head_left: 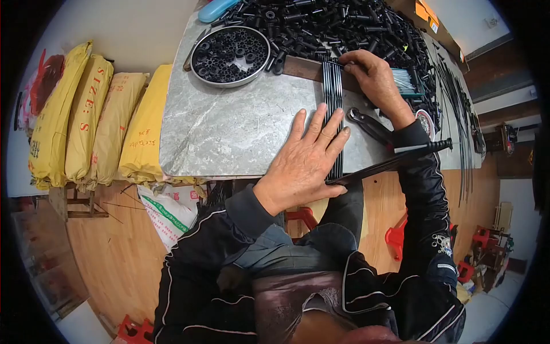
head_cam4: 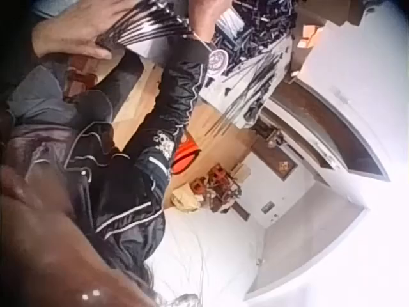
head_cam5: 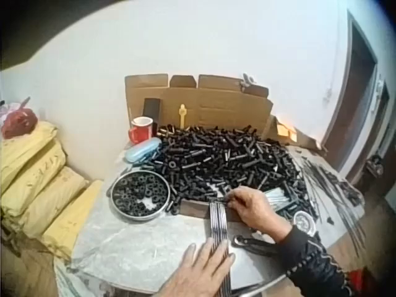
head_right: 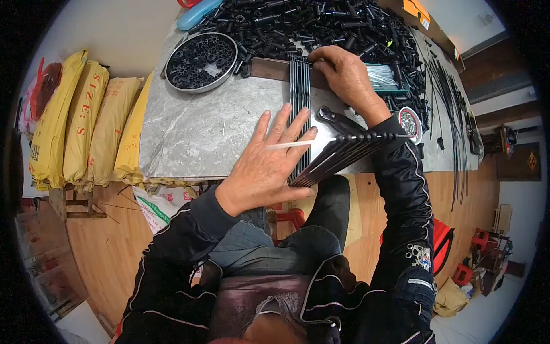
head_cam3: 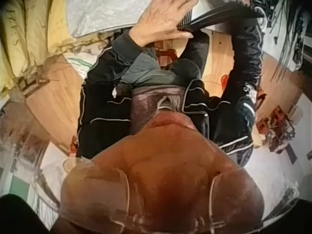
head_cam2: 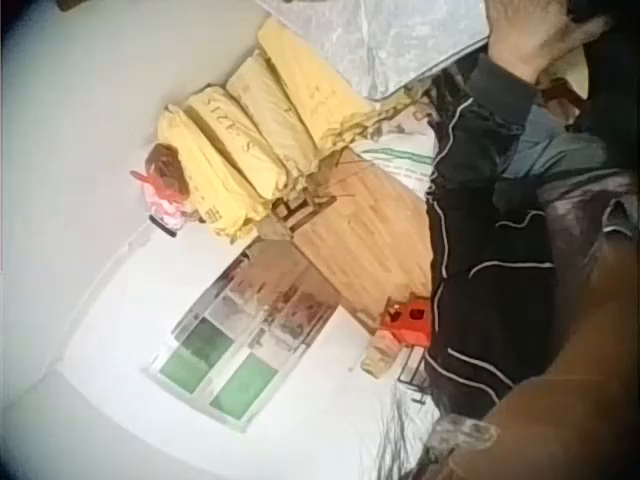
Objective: Sorting, bundling, and trimming the ends of black cable ties at a workstation.
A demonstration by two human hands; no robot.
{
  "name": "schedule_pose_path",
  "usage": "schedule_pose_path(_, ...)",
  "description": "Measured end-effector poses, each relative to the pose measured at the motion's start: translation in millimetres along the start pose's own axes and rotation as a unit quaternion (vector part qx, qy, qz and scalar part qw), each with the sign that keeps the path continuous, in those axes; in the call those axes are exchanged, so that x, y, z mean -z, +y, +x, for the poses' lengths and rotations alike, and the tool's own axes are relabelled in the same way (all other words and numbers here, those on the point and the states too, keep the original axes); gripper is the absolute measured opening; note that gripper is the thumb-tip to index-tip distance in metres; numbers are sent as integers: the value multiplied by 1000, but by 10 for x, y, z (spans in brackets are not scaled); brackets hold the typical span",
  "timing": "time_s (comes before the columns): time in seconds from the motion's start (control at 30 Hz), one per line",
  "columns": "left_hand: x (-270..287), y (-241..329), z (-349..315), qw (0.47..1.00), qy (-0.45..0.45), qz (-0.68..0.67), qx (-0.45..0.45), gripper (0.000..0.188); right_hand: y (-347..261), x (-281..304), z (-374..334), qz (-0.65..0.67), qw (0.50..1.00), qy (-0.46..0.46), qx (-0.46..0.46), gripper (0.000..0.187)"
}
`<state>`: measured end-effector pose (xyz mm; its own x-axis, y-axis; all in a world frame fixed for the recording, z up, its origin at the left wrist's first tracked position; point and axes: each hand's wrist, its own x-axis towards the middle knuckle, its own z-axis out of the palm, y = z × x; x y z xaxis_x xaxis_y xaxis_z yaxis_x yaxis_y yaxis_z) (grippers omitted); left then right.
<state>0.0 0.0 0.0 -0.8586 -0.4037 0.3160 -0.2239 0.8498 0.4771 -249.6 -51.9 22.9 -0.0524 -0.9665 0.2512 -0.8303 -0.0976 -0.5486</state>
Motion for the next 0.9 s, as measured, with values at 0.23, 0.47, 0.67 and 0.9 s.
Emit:
schedule_pose_path(0.23, 8, -11, 14, 1000, 10, -1, -9, 93, -74, -143, 15, -49, 990, 73, 110, 22)
schedule_pose_path(0.47, 25, 24, 21, 1000, 15, -6, -13, 93, -53, -80, 15, -53, 985, 49, 157, 23)
schedule_pose_path(0.67, -4, -5, -8, 999, 34, -12, -26, 91, -53, -83, -9, -40, 989, 38, 138, 21)
schedule_pose_path(0.9, -16, -6, -1, 999, 34, 2, -38, 86, -49, -46, -81, -68, 989, 71, 115, 23)
